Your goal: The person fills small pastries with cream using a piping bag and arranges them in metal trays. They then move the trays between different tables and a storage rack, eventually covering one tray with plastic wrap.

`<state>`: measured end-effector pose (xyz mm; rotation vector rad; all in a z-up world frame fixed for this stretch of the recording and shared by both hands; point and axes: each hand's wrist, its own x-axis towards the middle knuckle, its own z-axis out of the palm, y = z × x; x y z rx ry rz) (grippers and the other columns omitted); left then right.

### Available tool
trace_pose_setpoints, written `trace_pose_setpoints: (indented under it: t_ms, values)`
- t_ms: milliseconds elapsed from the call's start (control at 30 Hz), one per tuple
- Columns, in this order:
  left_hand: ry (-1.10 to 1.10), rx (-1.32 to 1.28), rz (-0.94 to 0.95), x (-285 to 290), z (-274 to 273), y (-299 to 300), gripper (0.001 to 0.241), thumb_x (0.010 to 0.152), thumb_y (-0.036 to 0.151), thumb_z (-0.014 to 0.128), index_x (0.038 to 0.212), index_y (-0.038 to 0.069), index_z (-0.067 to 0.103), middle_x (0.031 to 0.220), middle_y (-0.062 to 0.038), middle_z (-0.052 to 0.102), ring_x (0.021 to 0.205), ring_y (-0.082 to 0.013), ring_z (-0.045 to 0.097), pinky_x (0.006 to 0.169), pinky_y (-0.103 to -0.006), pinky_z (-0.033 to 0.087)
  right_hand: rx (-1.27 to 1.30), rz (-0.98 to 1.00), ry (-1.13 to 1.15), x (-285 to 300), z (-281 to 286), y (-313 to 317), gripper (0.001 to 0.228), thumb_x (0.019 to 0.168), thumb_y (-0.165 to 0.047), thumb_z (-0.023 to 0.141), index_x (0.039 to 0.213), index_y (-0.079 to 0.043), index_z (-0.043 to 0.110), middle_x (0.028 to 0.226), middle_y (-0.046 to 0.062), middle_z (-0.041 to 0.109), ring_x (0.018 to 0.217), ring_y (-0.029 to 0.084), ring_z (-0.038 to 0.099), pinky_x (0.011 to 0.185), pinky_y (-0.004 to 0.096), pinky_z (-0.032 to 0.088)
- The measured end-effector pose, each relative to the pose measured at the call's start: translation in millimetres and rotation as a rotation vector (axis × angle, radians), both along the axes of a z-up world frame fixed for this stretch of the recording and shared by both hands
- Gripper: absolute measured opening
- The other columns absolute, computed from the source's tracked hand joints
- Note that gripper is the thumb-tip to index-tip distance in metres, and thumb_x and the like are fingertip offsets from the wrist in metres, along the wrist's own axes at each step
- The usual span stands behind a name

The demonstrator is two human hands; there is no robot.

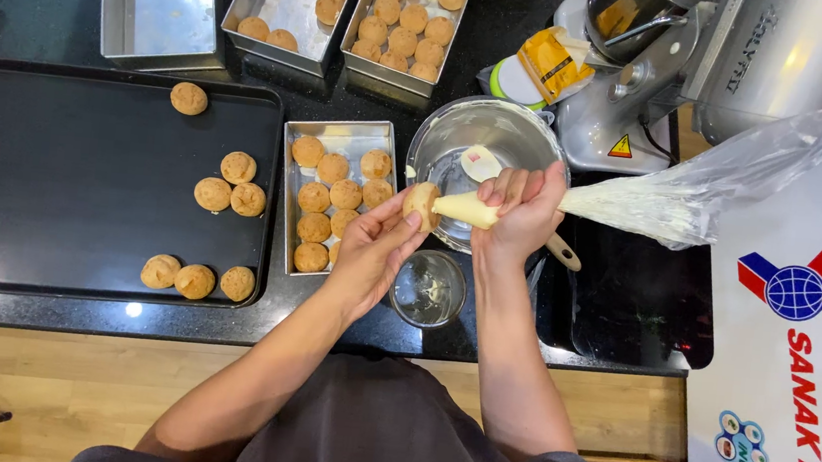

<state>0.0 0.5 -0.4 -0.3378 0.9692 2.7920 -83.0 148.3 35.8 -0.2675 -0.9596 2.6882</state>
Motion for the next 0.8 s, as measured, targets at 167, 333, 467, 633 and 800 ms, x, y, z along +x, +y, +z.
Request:
trace_pose_setpoints:
  t_ms: [167,333,467,633,800]
  values:
    - [-0.009,0.005,0.003,0,-1,0,0.049,0.099,0.006,0.064,0.146,-0.002,0.053,0.134,-0.01,0.065,0.121,-0.0159,0.063,0.11,-0.0312,0.049,0.019,-0.016,0.002,0,1,-3,0.057,0.108,-0.03,0.045,0.055,-0.018,0.028,0.045,0.001,0.025,0.041,0.017,0.033,0.046,0.033,0.037]
    - [-0.027,0.009,0.006,-1,-2,0,0.049,0.099,0.007,0.064,0.146,-0.002,0.053,0.134,-0.01,0.065,0.122,-0.0159,0.063,0.111,-0.0315,0.049,0.012,-0.011,-0.01,-1,-2,-5,0.054,0.107,-0.028,0.045,0.057,-0.017,0.028,0.046,0.002,0.026,0.041,0.017,0.031,0.045,0.033,0.037]
    - [-0.025,0.014,0.013,-1,-4,0,0.049,0.099,0.007,0.064,0.146,-0.001,0.053,0.135,-0.01,0.065,0.122,-0.0164,0.064,0.112,-0.0321,0.049,0.001,0.0,-0.006,-4,-10,-5,0.055,0.107,-0.028,0.045,0.056,-0.017,0.026,0.046,0.002,0.026,0.04,0.017,0.03,0.044,0.033,0.036]
    - [-0.03,0.01,0.021,-2,-7,-3,0.049,0.099,0.007,0.064,0.146,-0.001,0.054,0.135,-0.01,0.065,0.122,-0.0174,0.064,0.111,-0.0334,0.049,-0.059,-0.03,-0.06,-10,-16,-3,0.048,0.105,-0.028,0.049,0.061,-0.016,0.031,0.048,0.001,0.026,0.043,0.016,0.03,0.044,0.033,0.034]
    - [-0.007,-0.133,-0.061,-13,-13,-7,0.052,0.097,0.011,0.068,0.146,-0.001,0.055,0.131,-0.009,0.067,0.118,-0.0143,0.064,0.103,-0.0297,0.05,-0.176,-0.067,-0.181,-16,-29,5,0.048,0.105,-0.036,0.052,0.065,-0.017,0.033,0.051,0.001,0.029,0.046,0.016,0.032,0.049,0.033,0.036]
